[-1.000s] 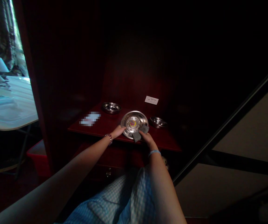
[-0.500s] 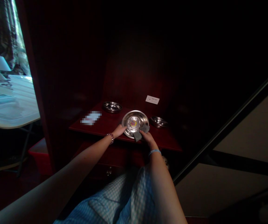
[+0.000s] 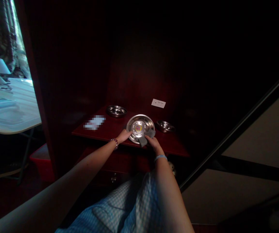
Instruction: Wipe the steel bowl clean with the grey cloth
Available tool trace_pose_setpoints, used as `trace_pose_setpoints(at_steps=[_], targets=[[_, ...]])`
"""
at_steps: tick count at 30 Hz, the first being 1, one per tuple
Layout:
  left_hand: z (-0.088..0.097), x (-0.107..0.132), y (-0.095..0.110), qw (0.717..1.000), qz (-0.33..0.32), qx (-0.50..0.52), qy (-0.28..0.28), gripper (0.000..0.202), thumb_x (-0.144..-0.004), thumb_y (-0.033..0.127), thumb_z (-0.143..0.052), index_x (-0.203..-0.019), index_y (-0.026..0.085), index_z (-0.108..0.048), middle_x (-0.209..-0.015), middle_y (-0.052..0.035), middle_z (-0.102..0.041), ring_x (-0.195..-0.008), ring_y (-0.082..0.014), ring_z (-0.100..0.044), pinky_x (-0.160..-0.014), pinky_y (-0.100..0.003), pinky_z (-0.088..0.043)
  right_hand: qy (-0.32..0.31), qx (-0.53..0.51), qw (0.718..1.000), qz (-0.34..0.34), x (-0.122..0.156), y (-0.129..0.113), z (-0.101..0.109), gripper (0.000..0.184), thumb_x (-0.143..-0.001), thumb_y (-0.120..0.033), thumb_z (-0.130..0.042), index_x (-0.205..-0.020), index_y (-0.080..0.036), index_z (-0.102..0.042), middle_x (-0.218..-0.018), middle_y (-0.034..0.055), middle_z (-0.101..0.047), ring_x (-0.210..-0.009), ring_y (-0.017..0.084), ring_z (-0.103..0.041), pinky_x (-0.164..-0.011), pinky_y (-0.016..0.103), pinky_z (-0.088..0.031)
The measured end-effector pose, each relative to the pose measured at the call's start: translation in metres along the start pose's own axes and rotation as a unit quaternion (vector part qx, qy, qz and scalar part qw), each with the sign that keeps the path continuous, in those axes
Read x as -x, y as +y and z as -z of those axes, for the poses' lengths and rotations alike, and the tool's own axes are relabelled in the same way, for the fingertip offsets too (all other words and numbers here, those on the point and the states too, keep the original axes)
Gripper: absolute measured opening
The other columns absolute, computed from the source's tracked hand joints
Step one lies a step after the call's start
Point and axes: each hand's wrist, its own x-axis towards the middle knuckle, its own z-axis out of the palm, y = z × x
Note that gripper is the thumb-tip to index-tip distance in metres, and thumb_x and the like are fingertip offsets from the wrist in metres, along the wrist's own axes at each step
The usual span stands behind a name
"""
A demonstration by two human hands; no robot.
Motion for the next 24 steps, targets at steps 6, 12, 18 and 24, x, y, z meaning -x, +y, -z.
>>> trace_pose_setpoints(at_steps=[6, 12, 18, 24], targets=[[-0.0005, 0.0004, -0.0012, 1.0, 0.004, 0.009, 0.007, 0.033, -0.077, 0.027, -0.059, -0.103, 0.009, -0.069, -0.108, -0.012, -0.073, -0.114, -0.0269, -0.062, -0.098, -0.032, -0.046, 0.026, 0.011, 0.999, -0.025, 0.0, -0.0028, -0.0026, 0.029, -0.078, -0.027, -0.069, -0.098, -0.007, -0.072, -0.094, 0.0123, -0.074, -0.087, 0.021, -0.07, -0.073, 0.026, -0.056], [0.0002, 0.0001, -0.0034, 1.0, 0.006, 0.007, 0.008, 0.034, -0.076, 0.028, -0.061, -0.102, 0.009, -0.07, -0.104, -0.0115, -0.074, -0.112, -0.0275, -0.063, -0.098, -0.032, -0.047, 0.023, 0.015, 0.999, -0.027, 0.0013, -0.0028, -0.0032, 0.03, -0.077, -0.029, -0.069, -0.098, -0.007, -0.072, -0.091, 0.0119, -0.074, -0.08, 0.02, -0.07, -0.069, 0.025, -0.056], [0.0015, 0.0019, -0.0003, 1.0, 0.011, 0.002, 0.008, 0.033, -0.076, 0.027, -0.061, -0.102, 0.009, -0.07, -0.104, -0.0114, -0.075, -0.113, -0.0275, -0.063, -0.097, -0.033, -0.047, 0.026, 0.023, 0.999, -0.025, 0.001, -0.0022, -0.0031, 0.03, -0.078, -0.031, -0.068, -0.097, -0.009, -0.072, -0.092, 0.0115, -0.074, -0.081, 0.019, -0.07, -0.067, 0.024, -0.054], [0.0014, 0.0037, 0.0037, 1.0, 0.02, -0.001, 0.016, 0.031, -0.076, 0.028, -0.061, -0.098, 0.01, -0.071, -0.103, -0.0112, -0.075, -0.112, -0.027, -0.063, -0.096, -0.031, -0.048, 0.023, 0.03, 0.999, -0.019, 0.0013, -0.0028, -0.0034, 0.03, -0.077, -0.032, -0.068, -0.096, -0.009, -0.073, -0.087, 0.0104, -0.074, -0.079, 0.019, -0.07, -0.066, 0.023, -0.054]])
